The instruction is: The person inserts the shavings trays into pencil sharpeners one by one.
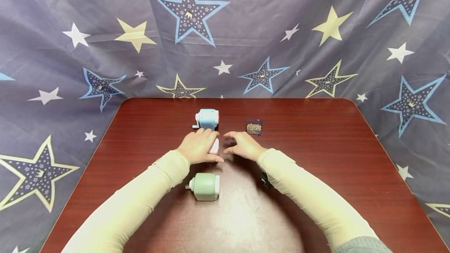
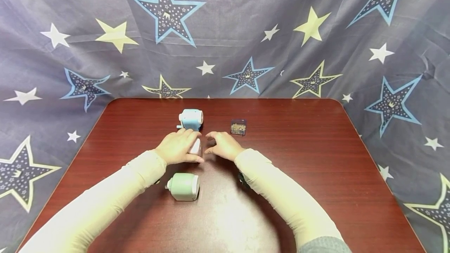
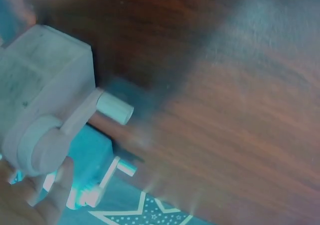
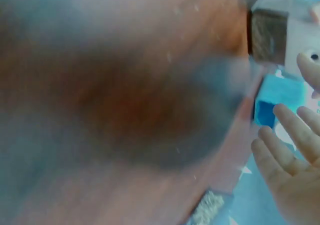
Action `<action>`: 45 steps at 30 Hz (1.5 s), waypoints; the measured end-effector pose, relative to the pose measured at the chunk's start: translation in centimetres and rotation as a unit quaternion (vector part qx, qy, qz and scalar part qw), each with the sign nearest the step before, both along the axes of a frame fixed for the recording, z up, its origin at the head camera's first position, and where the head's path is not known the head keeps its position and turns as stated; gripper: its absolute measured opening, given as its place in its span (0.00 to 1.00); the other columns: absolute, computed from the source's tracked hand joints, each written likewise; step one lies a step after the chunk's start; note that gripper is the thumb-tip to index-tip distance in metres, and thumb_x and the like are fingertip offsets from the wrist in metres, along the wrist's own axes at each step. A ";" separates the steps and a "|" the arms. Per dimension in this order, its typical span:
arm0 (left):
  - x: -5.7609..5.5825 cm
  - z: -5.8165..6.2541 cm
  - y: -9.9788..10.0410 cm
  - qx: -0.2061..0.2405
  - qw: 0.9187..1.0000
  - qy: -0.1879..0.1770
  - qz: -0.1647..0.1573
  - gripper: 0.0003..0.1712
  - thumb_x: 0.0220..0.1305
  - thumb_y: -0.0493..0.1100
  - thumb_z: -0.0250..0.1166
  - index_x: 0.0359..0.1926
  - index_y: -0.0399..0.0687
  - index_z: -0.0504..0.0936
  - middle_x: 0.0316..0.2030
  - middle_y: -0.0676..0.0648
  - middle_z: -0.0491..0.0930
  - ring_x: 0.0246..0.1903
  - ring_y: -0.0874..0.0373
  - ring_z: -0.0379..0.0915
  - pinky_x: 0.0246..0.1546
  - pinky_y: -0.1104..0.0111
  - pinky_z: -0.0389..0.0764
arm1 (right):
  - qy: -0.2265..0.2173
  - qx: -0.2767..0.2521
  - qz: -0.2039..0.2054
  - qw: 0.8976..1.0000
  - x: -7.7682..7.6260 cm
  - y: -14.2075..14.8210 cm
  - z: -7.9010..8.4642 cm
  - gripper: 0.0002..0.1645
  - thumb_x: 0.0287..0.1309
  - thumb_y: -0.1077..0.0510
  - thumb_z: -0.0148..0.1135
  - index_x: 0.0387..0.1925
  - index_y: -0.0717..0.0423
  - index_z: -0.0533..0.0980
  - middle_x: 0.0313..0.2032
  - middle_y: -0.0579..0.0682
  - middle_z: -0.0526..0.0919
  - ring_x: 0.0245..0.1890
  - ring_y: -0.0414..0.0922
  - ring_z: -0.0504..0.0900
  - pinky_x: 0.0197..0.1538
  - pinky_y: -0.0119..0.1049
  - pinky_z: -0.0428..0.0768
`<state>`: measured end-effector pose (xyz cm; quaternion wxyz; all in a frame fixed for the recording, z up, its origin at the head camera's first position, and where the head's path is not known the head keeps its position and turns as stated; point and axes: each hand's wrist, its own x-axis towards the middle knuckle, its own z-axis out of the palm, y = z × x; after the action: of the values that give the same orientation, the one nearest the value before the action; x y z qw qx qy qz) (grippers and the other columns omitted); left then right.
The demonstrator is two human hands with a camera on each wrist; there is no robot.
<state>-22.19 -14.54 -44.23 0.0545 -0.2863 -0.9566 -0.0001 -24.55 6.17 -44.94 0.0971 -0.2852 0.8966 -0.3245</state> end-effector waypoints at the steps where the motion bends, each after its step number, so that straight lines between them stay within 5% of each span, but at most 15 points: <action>1: -0.1 0.2 0.1 0.001 1.000 0.000 0.001 0.52 0.45 0.79 0.65 0.60 0.46 0.74 0.48 0.45 0.80 0.46 0.47 0.77 0.38 0.56 0.82 | 0.003 -0.001 -0.002 1.000 -0.2 0.2 0.2 0.32 0.53 0.56 0.73 0.59 0.63 0.75 0.55 0.58 0.83 0.56 0.52 0.82 0.61 0.45 0.77; 11: -1.1 3.3 0.0 -0.002 1.000 -0.004 0.006 0.48 0.51 0.78 0.61 0.58 0.45 0.76 0.47 0.45 0.81 0.47 0.46 0.78 0.39 0.53 0.81 | 0.033 0.010 -0.031 0.999 -2.0 2.2 2.3 0.33 0.53 0.53 0.73 0.59 0.62 0.76 0.56 0.57 0.82 0.60 0.53 0.79 0.64 0.46 0.74; 19: -2.1 5.1 -0.7 -0.026 1.000 0.010 0.006 0.45 0.54 0.78 0.59 0.55 0.45 0.76 0.46 0.43 0.80 0.46 0.44 0.76 0.39 0.53 0.80 | 0.035 -0.002 -0.059 0.998 -3.3 3.8 3.3 0.33 0.52 0.53 0.73 0.59 0.61 0.76 0.55 0.58 0.83 0.49 0.56 0.84 0.57 0.46 0.78; 24: -2.5 5.7 -1.1 -0.031 0.999 0.016 0.010 0.45 0.53 0.78 0.60 0.52 0.44 0.77 0.46 0.43 0.79 0.46 0.45 0.75 0.38 0.53 0.80 | 0.041 -0.001 -0.080 0.996 -3.9 4.9 3.3 0.35 0.51 0.52 0.73 0.60 0.60 0.76 0.57 0.57 0.82 0.57 0.55 0.80 0.63 0.47 0.73; 34: -3.1 5.4 -1.1 -0.016 0.999 -0.003 0.034 0.47 0.53 0.77 0.61 0.59 0.44 0.76 0.52 0.43 0.79 0.50 0.45 0.74 0.44 0.52 0.80 | 0.056 -0.011 -0.125 0.991 -5.2 7.7 0.4 0.40 0.51 0.53 0.73 0.64 0.64 0.71 0.63 0.64 0.75 0.67 0.60 0.70 0.69 0.52 0.66; 45: -3.7 4.8 -1.4 -0.012 0.999 0.014 0.038 0.46 0.55 0.77 0.60 0.59 0.44 0.75 0.50 0.43 0.79 0.49 0.46 0.74 0.42 0.53 0.80 | -0.012 -0.025 -0.153 0.988 -5.7 9.2 -2.3 0.52 0.50 0.52 0.75 0.70 0.68 0.61 0.67 0.65 0.70 0.69 0.60 0.67 0.71 0.53 0.64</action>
<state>-25.91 -15.92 -39.38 0.0645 -0.2500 -0.9660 0.0170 -30.29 15.40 -47.26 0.0499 -0.1432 0.9202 -0.3610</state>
